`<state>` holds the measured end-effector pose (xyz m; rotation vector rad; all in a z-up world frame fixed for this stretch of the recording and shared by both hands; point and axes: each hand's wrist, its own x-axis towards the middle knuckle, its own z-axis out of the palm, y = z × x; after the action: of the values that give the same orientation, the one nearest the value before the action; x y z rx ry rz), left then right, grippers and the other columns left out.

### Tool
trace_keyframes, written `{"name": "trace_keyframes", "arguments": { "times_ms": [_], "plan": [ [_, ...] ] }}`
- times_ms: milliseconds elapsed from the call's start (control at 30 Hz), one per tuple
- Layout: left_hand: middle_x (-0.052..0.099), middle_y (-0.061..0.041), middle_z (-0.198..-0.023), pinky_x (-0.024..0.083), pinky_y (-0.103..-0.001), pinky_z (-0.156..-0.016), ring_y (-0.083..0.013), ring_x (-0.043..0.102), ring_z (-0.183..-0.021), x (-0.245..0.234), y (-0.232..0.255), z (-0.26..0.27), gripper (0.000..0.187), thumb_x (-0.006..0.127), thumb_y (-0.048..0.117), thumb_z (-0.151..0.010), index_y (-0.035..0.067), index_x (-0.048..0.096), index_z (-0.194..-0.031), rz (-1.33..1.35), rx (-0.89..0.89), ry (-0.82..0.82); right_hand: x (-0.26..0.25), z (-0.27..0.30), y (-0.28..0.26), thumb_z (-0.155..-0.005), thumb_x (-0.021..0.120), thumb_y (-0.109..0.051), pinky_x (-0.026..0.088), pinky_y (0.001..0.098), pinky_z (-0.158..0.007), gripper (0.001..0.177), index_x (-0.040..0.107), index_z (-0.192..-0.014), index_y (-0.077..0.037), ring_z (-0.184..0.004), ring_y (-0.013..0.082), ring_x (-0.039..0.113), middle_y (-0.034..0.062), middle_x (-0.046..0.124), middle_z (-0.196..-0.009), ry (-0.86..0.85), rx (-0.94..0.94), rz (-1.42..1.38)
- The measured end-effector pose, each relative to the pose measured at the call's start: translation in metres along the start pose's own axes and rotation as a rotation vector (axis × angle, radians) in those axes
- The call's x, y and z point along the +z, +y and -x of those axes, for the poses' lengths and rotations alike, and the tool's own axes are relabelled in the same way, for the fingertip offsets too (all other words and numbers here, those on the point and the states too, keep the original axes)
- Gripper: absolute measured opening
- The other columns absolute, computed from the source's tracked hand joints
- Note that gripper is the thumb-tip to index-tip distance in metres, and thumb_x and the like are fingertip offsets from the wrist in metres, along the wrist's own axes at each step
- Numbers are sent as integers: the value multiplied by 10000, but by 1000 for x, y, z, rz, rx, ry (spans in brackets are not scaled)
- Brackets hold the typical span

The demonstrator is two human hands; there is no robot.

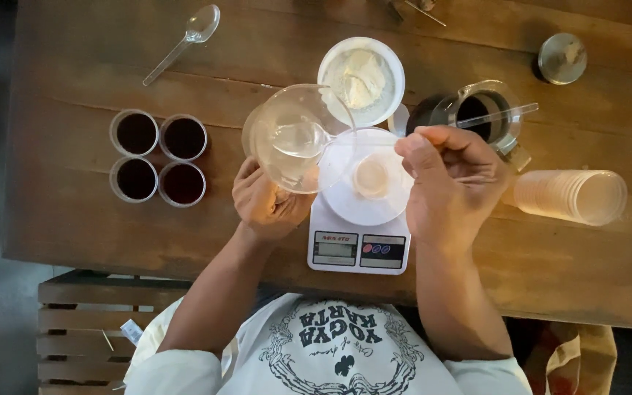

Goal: Measuring and mixing liquid ingredients using a pipette and a digital scale to prepare a beverage.

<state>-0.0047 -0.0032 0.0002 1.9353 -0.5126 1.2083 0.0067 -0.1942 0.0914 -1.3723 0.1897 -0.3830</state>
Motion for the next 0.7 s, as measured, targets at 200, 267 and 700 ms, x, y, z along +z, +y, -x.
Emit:
{"name": "trace_keyframes", "arguments": {
  "times_ms": [200,267,700],
  "plan": [
    [392,-20,-542,338,-309,-531,-163,311,-500,0,3,0,564,861,78,-816,94,337,-611,-5,-67,15,-9,-3,-1,-880,756,35,539,242,-596,81,739,-930,-26,-668,182,711,132,722,-772,-26,16,-70],
    [436,-33,-557,365,-314,-540,-167,360,-503,-2,4,-1,525,869,64,-811,78,379,-622,2,-70,-4,-14,-5,2,-884,762,34,536,261,-591,81,742,-940,-21,-643,199,681,125,709,-771,-29,-1,-95],
    [539,-66,-607,566,-386,-646,-173,458,-517,2,-11,12,423,822,111,-816,36,437,-656,12,-14,41,-32,-7,-10,-915,724,58,557,248,-584,111,763,-990,-13,-611,183,645,117,714,-797,-60,-36,-179]
  ]
}}
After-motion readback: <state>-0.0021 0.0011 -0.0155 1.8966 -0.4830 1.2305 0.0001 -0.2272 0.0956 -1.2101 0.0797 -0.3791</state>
